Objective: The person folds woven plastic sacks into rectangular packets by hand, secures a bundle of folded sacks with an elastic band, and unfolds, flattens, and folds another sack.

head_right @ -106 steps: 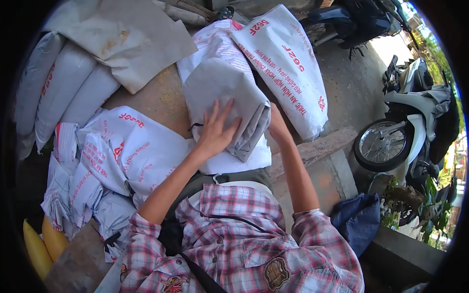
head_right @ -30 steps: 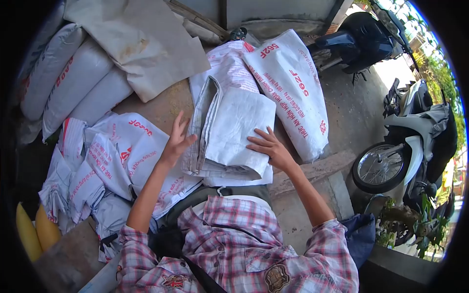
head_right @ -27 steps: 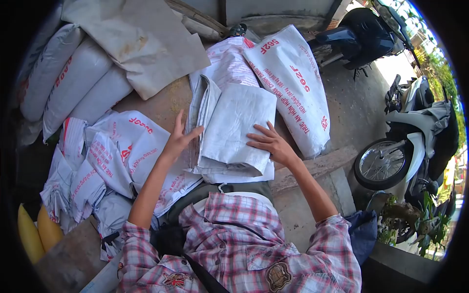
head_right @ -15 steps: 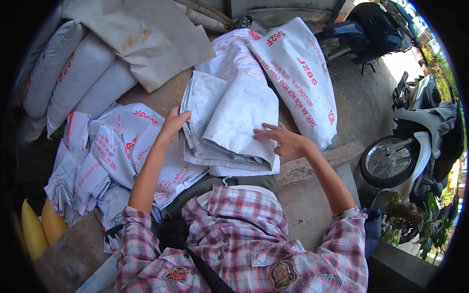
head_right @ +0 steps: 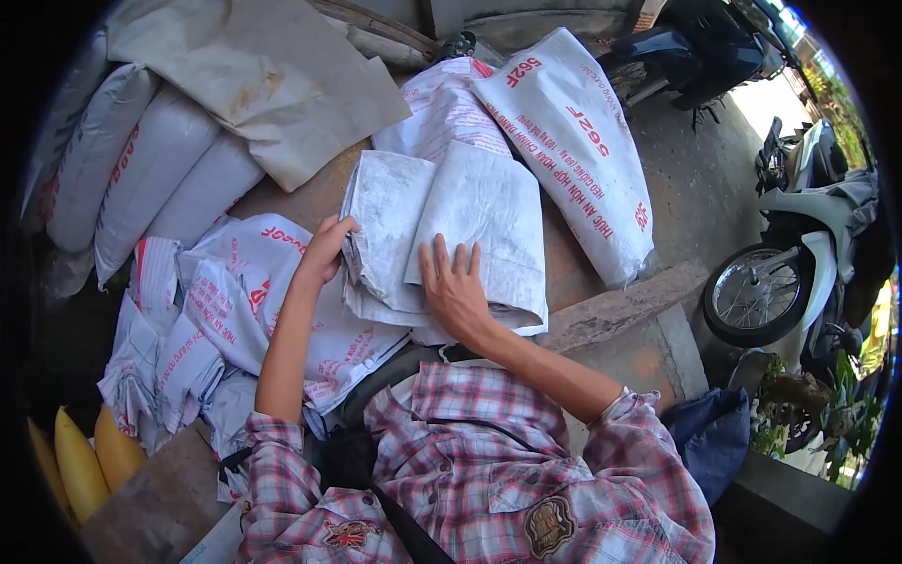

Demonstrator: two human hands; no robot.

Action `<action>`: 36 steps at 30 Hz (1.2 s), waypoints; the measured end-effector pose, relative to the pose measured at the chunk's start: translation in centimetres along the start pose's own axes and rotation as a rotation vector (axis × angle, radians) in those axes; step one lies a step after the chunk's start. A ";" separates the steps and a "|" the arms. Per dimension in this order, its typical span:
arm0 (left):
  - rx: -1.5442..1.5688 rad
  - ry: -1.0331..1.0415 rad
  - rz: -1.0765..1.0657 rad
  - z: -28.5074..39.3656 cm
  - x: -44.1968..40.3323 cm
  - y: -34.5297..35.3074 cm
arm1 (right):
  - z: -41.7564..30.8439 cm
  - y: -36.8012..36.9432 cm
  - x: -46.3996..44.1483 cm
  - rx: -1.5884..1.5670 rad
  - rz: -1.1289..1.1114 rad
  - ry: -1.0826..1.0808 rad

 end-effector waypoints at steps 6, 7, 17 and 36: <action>0.057 -0.045 -0.007 -1.7 -2.1 -2.0 | 1.2 0.2 1.1 0.000 -0.027 -0.230; 0.074 -0.044 -0.020 -1.9 -2.6 -2.3 | 1.4 -0.6 1.5 -0.061 0.070 -0.290; 0.097 -0.032 -0.025 -1.3 -2.5 -2.5 | 1.3 -0.6 6.3 -0.182 -0.018 -0.344; -1.153 0.488 -0.053 4.0 3.8 17.9 | 0.0 1.5 2.3 -0.427 0.100 -0.270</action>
Point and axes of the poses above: each hand's wrist, its own x-axis away from the middle knuckle, its own y-axis out of the palm, z = x × y, the point moved 5 cm from there along -x, towards the middle knuckle, and after that the axes turned 5 degrees about -y, right-handed, at the moved point
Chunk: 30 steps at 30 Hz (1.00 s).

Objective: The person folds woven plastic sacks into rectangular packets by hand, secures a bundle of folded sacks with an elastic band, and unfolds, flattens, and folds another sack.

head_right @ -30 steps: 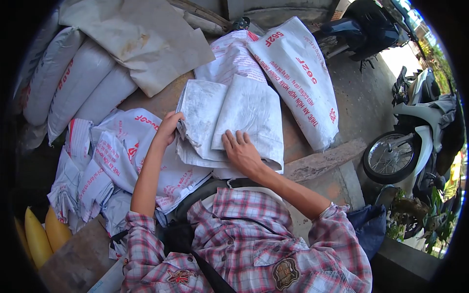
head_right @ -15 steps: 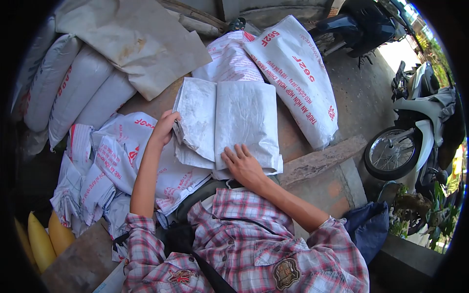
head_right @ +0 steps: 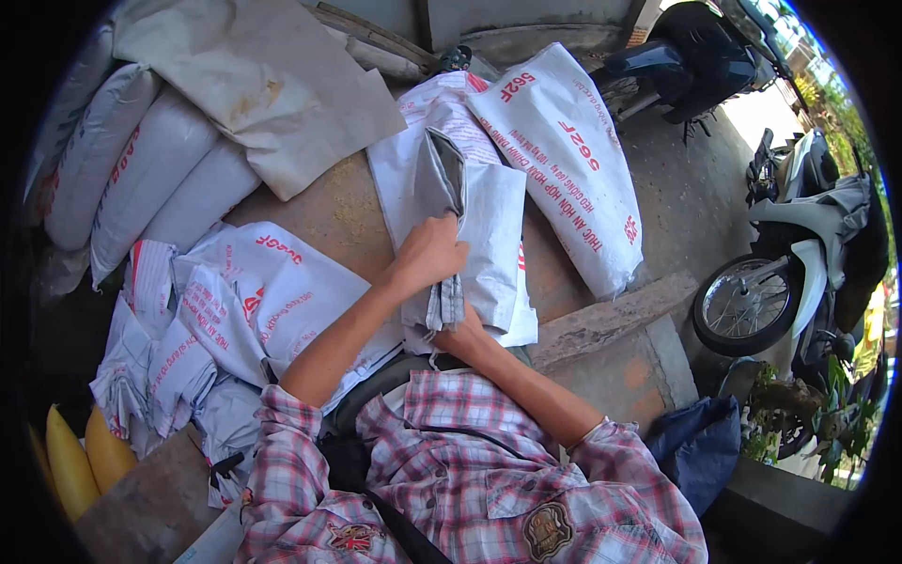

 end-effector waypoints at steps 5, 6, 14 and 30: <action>-0.006 -0.029 0.021 -0.7 -0.9 2.6 | -0.5 1.4 1.0 0.187 0.098 -0.026; 0.015 -0.044 -0.023 -1.2 -1.2 3.0 | -0.7 1.4 0.7 0.135 -0.226 0.106; -0.081 0.524 0.219 -6.0 0.3 12.0 | 1.4 -13.4 -4.5 -0.264 -0.302 0.134; 0.048 -0.137 -0.291 -1.5 3.1 10.3 | 27.6 0.0 -5.7 -0.116 -0.233 0.822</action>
Point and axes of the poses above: each hand's wrist, its own x-axis away from the middle knuckle, its own y-axis out of the palm, z = x × y, the point moved 5 cm from there along -x, towards the middle knuckle, and after that the axes turned 5 degrees about -y, right-handed, at the moved point
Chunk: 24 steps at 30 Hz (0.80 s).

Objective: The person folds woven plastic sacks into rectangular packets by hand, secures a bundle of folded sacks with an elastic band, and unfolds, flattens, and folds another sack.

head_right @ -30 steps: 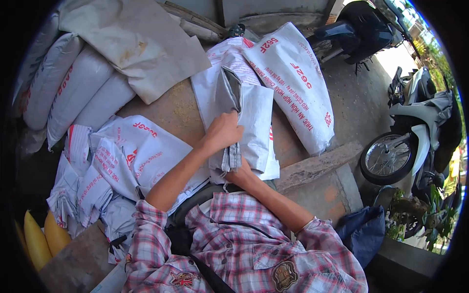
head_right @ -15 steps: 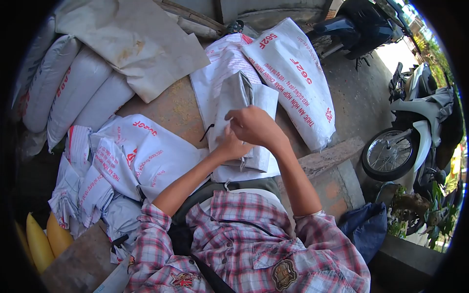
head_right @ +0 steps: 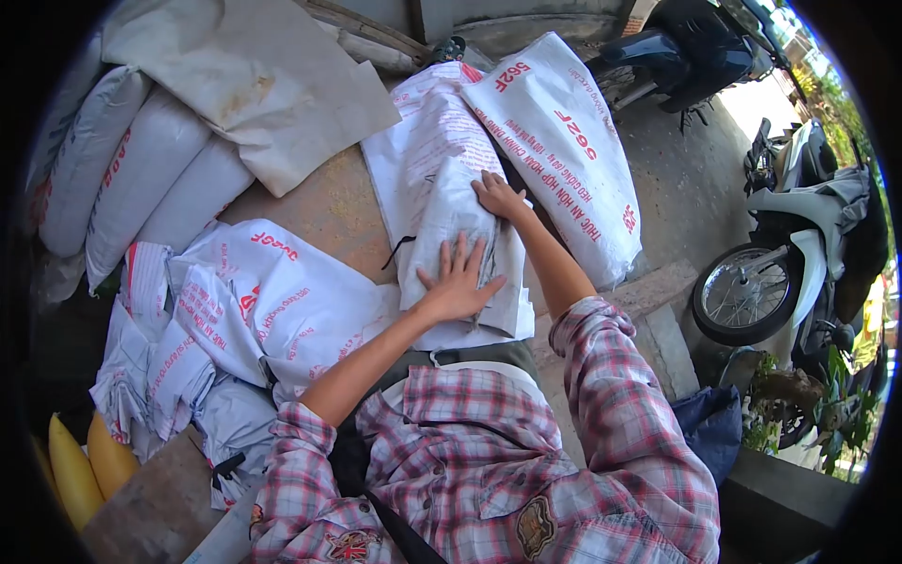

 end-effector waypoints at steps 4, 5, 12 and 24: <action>0.288 0.215 0.207 -3.0 -3.2 -1.8 | -0.9 -4.0 4.3 -0.075 0.288 0.347; 0.418 0.011 0.199 -3.1 -2.4 -4.9 | 1.0 -2.9 4.2 -0.269 0.211 0.360; 0.911 -0.219 0.273 -11.3 -9.5 -8.0 | -0.3 -3.3 8.1 -0.684 0.162 0.445; 1.347 -0.115 -0.261 -9.6 -3.9 -5.5 | -4.6 -6.1 14.9 -0.608 -0.052 0.309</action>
Point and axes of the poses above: each hand's wrist, its own x-axis away from the middle knuckle, its own y-axis out of the palm, z = x × y, the point moved 5 cm from there along -x, towards the middle knuckle, and after that the axes turned 5 degrees about -y, right-handed, at the moved point
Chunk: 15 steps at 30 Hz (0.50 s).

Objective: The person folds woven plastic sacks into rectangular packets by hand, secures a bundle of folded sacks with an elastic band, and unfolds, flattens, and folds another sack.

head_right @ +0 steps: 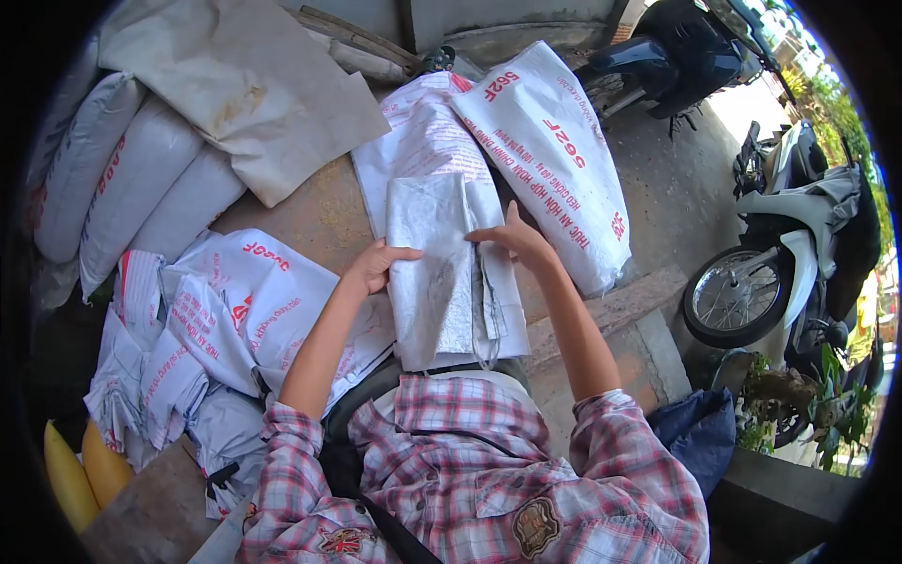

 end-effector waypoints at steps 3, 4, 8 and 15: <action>0.033 0.028 0.068 -0.7 -0.3 -0.2 | 0.3 1.7 2.2 0.108 -0.070 -0.054; 0.053 0.033 0.095 -1.0 -0.2 -0.4 | 1.2 1.8 1.2 0.073 -0.048 -0.112; 0.111 -0.012 -0.038 -2.2 2.5 1.7 | 2.8 1.8 0.1 -0.058 0.011 -0.080; 0.113 -0.068 0.042 -3.2 3.4 1.1 | 4.6 1.6 0.2 -0.220 -0.225 -0.062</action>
Point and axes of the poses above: each hand's wrist, its own x-axis away from the middle knuckle, its own y-axis out of the palm, z = x × y, the point moved 5 cm from there along -x, towards the middle knuckle, and after that the axes turned 5 degrees about -y, right-handed, at the moved point
